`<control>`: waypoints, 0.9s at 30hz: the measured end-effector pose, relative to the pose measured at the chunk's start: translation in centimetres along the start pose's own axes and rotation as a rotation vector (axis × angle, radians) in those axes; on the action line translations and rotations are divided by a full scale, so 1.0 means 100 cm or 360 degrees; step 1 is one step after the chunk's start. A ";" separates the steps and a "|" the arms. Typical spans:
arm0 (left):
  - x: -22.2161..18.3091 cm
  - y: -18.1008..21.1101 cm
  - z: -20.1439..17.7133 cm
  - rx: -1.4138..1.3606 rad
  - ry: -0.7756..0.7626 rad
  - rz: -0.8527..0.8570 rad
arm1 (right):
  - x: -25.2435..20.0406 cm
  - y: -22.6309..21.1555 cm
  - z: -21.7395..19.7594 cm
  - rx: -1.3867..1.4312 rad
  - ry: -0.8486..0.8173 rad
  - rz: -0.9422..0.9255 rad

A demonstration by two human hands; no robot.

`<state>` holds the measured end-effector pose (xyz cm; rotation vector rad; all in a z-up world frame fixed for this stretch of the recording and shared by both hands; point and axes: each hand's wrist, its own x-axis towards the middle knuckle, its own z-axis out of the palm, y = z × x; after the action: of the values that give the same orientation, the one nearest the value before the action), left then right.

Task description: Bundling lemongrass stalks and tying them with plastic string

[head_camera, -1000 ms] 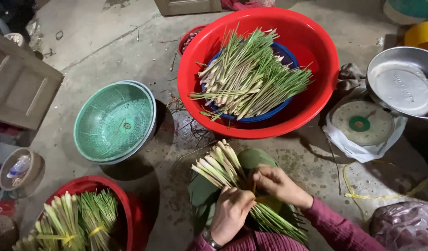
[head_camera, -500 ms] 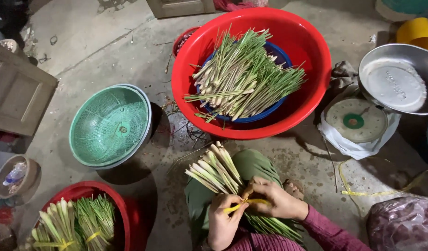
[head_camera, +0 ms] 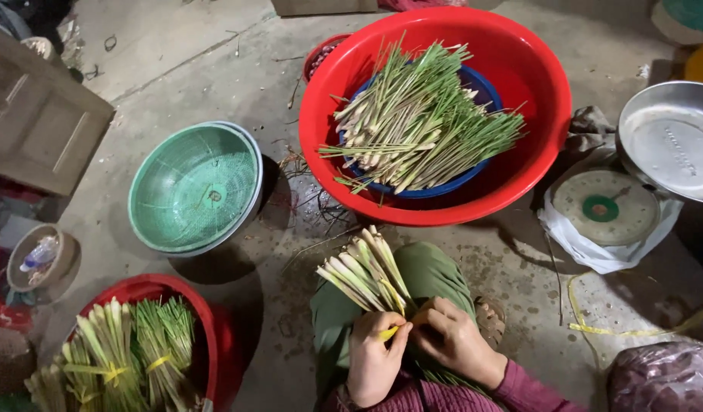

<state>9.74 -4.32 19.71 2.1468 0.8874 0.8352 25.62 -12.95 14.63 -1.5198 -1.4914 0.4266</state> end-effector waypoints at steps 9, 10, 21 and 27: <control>-0.011 -0.015 -0.003 0.0507 -0.0308 0.0528 | -0.002 -0.007 -0.001 -0.0072 0.0100 -0.0005; -0.011 -0.014 -0.003 0.0457 -0.0327 0.0461 | -0.003 -0.006 -0.001 -0.0069 0.0087 -0.0013; -0.011 -0.029 0.001 -0.0925 -0.0579 -0.0705 | -0.005 -0.012 -0.013 0.0015 -0.0021 -0.0014; -0.008 -0.033 -0.002 -0.0861 -0.0791 -0.0666 | -0.005 -0.008 -0.011 -0.0016 -0.0004 0.0001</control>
<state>8.01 -3.04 17.06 1.5139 0.7065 0.2605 25.87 -13.98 15.65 -1.5283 -1.4968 0.4220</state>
